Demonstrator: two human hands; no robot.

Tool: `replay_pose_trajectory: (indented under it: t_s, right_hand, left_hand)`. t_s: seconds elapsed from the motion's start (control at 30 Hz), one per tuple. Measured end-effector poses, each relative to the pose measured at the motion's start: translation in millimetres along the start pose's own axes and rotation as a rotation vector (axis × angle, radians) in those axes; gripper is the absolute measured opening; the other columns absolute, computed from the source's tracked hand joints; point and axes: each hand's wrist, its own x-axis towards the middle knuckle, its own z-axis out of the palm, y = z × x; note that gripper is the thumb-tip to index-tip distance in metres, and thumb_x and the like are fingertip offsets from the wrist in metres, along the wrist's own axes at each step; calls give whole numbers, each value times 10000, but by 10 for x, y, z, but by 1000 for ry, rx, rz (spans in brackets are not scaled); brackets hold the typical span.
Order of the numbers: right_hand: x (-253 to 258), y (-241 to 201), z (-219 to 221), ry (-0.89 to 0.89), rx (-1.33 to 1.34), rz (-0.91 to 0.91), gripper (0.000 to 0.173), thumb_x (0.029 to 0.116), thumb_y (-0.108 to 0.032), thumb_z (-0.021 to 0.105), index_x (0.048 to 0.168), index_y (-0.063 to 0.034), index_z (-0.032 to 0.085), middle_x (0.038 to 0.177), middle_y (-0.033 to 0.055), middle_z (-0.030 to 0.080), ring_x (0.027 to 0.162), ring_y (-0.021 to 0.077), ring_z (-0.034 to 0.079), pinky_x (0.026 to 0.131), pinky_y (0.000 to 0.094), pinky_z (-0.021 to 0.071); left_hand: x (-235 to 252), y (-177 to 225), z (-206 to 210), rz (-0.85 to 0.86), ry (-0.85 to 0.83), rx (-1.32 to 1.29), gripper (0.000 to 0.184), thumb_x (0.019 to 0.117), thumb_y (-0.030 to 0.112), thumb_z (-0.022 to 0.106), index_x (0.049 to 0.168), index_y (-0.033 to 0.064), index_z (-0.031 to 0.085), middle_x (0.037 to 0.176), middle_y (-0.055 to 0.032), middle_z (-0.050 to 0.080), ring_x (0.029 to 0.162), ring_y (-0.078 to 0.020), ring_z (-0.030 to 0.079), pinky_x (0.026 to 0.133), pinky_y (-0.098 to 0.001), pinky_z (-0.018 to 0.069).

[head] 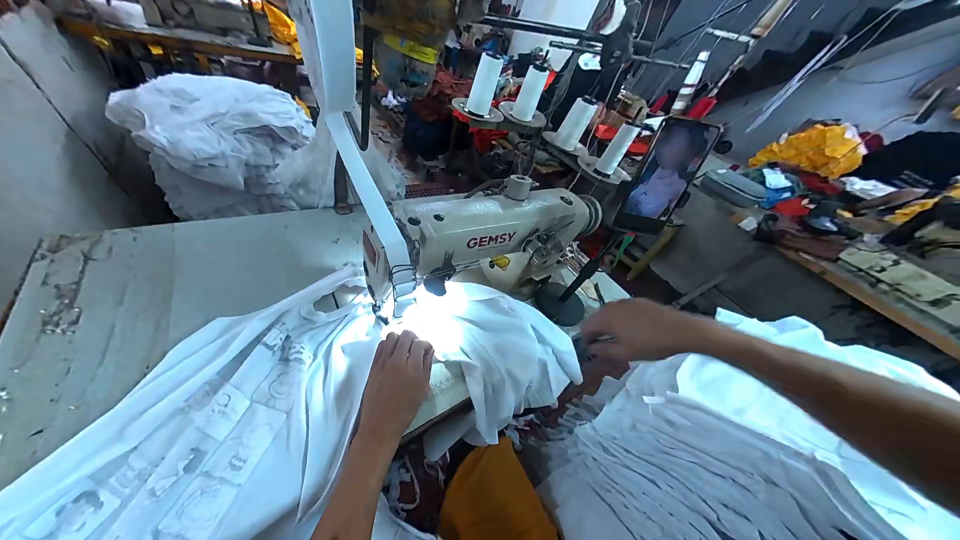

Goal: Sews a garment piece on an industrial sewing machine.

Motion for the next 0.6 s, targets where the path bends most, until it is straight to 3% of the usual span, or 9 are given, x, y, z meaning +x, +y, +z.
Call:
replay_pose_trajectory:
  t_s: [0.03,0.1,0.17,0.23,0.3,0.37,0.47,0.5,0.6]
  right_hand:
    - [-175,408,1,-103,21,82,255,1027,-252,627,1133,-46,735,1049,195,720,1027,395,683,921,652,506]
    - [-608,1168,64,-187,28,449,272,1002,-215,682,1112,31,717,1029,265,703,976,435,678,886,623,516]
    - [-1025,1651,209,12,-58,964,376,921,-224,748,1120,89,681,1137,342,672,1098,536,637,889,704,490]
    - [-1264,1982,281,271,-30,1165,459,912,-292,743,1158,86,656,1174,357,654,1137,560,617,869,751,471]
    - [-1190,2129,221,342,101,1088,435,1009,-356,626,1160,47,688,1187,361,655,1166,566,604,909,774,442]
    - [-940,2094,169,369,154,915,330,1028,-229,561,1268,-30,671,1210,337,659,1163,568,604,907,784,440]
    - [-403,1987,7,540,290,636,373,1086,-145,436,1418,-50,578,1293,288,638,1201,480,613,1005,693,450]
    - [-216,1898,-69,603,389,582,376,1096,-148,432,1428,-27,560,1315,290,625,1207,464,615,1028,667,454]
    - [244,1728,-156,815,584,414,423,1020,-93,618,1388,90,522,1307,355,590,1190,451,616,1020,607,491]
  left_hand:
    - [-3,0,-4,-7,-3,-7,245,1017,223,545,959,69,727,984,-104,696,957,-289,662,863,-401,546]
    - [-5,-3,-11,-22,-7,-29,250,1014,233,541,965,73,728,983,-103,695,968,-291,662,878,-408,545]
    - [8,17,-5,-51,-1,-64,268,1012,257,530,973,81,729,988,-100,690,992,-298,660,914,-426,541]
    - [57,61,31,-106,30,-95,297,1010,285,519,977,80,731,985,-101,693,1009,-308,664,934,-446,538]
    - [91,121,87,-166,77,-128,304,1008,285,522,966,64,726,957,-107,692,981,-317,662,903,-461,537]
    - [119,145,103,-193,81,-150,286,1003,263,537,953,44,715,944,-126,683,967,-325,659,891,-459,543]
    - [134,164,8,-230,2,-206,225,1002,194,579,980,14,713,1013,-165,685,1026,-344,656,928,-472,541]
    - [129,188,-44,-255,-49,-222,220,1009,179,583,1005,5,718,1058,-181,690,1079,-355,655,974,-482,529]
    - [114,197,-87,-273,-135,-210,259,1034,212,548,1047,24,726,1119,-169,695,1164,-333,640,1068,-455,487]
